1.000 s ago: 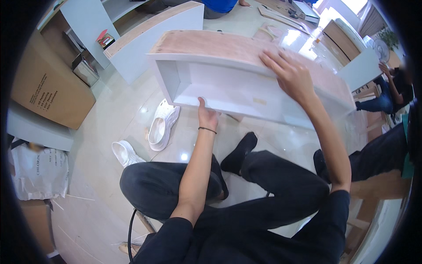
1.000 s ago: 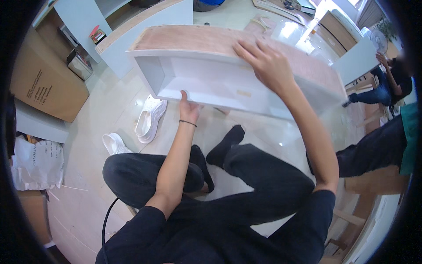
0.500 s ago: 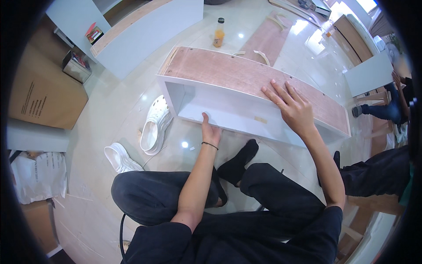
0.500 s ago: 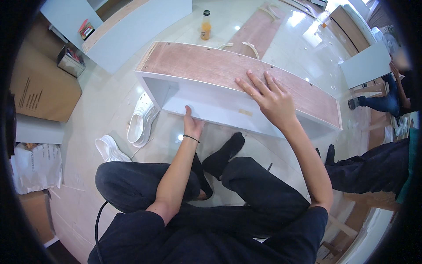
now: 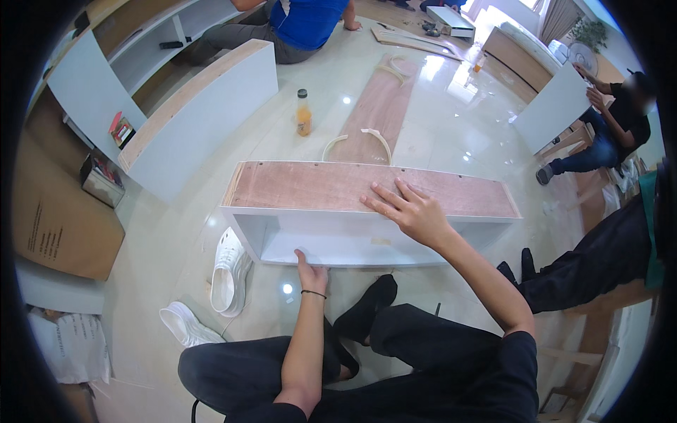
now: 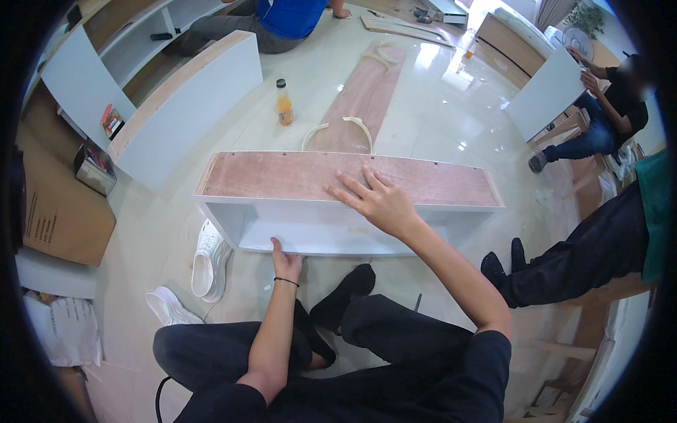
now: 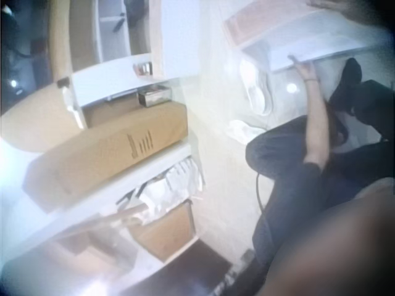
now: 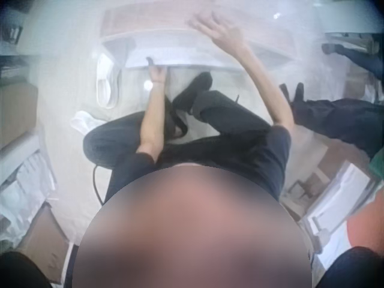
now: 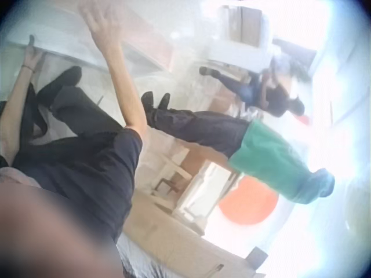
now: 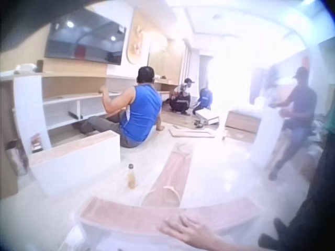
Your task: The person assembles a white cabinet by positioning a side panel, then uses a metal file to smooth the edge of a wooden board. The person works while sitting on the floor in a room with other people assembling furniture.
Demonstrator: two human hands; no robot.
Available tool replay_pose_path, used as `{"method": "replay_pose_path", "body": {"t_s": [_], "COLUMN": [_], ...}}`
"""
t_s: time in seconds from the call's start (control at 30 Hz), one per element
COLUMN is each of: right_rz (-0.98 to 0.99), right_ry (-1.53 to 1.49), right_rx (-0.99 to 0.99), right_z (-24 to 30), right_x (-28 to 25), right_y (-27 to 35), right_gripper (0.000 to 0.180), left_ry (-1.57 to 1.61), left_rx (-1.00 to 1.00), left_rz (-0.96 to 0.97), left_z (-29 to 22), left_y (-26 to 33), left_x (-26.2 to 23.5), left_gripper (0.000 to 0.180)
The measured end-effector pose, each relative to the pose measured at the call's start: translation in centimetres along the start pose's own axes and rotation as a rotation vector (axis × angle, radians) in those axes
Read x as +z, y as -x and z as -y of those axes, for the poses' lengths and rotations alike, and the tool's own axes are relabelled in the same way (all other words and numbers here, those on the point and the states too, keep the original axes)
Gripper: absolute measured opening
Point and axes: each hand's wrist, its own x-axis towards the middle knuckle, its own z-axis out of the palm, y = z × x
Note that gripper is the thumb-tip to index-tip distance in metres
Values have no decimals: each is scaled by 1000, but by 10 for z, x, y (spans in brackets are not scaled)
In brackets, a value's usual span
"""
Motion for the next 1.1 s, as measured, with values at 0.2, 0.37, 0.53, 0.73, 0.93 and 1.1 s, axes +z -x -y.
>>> {"method": "replay_pose_path", "body": {"t_s": [0.2, 0.37, 0.53, 0.73, 0.93, 1.1], "right_rz": [1, 41, 11, 10, 2, -7], "right_ry": [-22, -41, -74, -62, -87, -78], "right_rx": [15, 37, 63, 79, 116, 103], "right_z": [-4, -6, -7, -3, -1, 7], "right_x": [5, 9, 9, 4, 8, 1], "right_y": [2, 5, 4, -5, 6, 11], "right_gripper": [67, 69, 65, 66, 66, 66], "left_ry": [-99, -49, -80, -85, -708, -532], "left_rx": [3, -8, 37, 78, 993, 1853], "left_rz": [-54, -4, -43, -40, -566, 78], "left_z": [0, 1, 4, 5, -15, -168], "left_y": [-5, -5, -6, -16, 52, 129], "left_x": [0, 1, 3, -7, 97, 270], "left_gripper": [59, 60, 60, 62, 59, 52]}}
